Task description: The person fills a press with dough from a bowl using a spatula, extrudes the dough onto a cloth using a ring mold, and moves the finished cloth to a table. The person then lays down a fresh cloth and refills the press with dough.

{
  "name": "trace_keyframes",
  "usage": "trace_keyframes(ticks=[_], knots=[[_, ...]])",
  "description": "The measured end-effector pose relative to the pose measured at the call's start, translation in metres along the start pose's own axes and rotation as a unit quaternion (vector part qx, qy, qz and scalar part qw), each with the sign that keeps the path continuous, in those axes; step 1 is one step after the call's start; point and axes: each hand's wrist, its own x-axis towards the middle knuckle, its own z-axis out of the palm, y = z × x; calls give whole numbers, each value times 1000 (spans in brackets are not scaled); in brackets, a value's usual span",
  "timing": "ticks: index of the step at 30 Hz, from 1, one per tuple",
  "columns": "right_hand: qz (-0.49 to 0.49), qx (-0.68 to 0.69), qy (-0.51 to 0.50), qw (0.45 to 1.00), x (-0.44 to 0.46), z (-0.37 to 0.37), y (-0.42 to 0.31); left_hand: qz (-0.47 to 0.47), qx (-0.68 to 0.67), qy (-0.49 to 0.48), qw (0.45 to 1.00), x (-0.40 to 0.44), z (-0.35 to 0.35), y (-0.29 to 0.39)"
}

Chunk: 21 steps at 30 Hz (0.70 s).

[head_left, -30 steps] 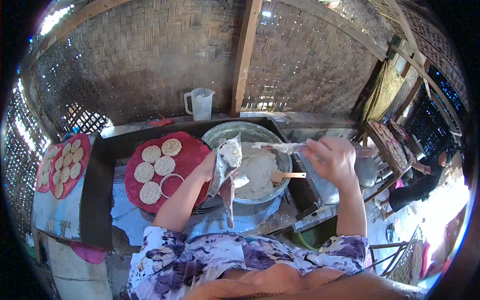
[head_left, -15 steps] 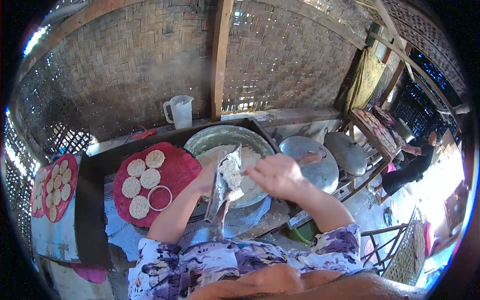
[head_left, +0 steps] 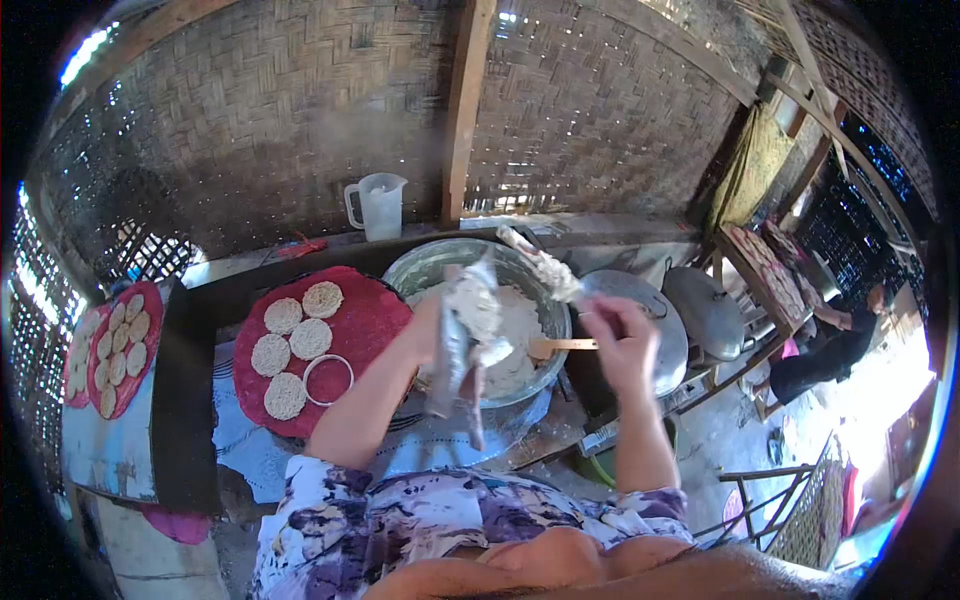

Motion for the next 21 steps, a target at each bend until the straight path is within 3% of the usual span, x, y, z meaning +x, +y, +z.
trace_keyframes(ticks=[1, 4, 5, 7, 9, 11, 15, 17, 18, 21], knots=[[89, 143, -41, 985, -5, 16, -7, 127, 409, 81, 900, 5, 13, -11], [153, 207, -93, 962, -29, 54, 13, 126, 380, 108, 910, 31, -32, -47], [160, 140, -83, 974, -37, 57, 24, 119, 361, 121, 917, 38, -45, -53], [106, 15, -95, 990, -46, 43, 41, 119, 434, 156, 879, 13, -22, -9], [76, 3, -72, 994, -46, 33, 50, 89, 181, 175, 964, 26, -53, -24], [88, 18, -53, 995, -35, 35, 22, 82, 106, 179, 975, 33, -50, -26], [-110, -118, 42, 986, -20, 58, 20, 143, 244, 173, 943, 57, -88, -64], [-187, -136, 22, 973, -23, 59, 13, 163, 311, 187, 918, 32, -51, -35], [-187, -140, 3, 972, -28, 57, 14, 167, 344, 197, 903, 21, -30, -15], [-68, 17, -89, 994, -48, 54, 19, 108, 204, 188, 955, 24, -67, -17]])
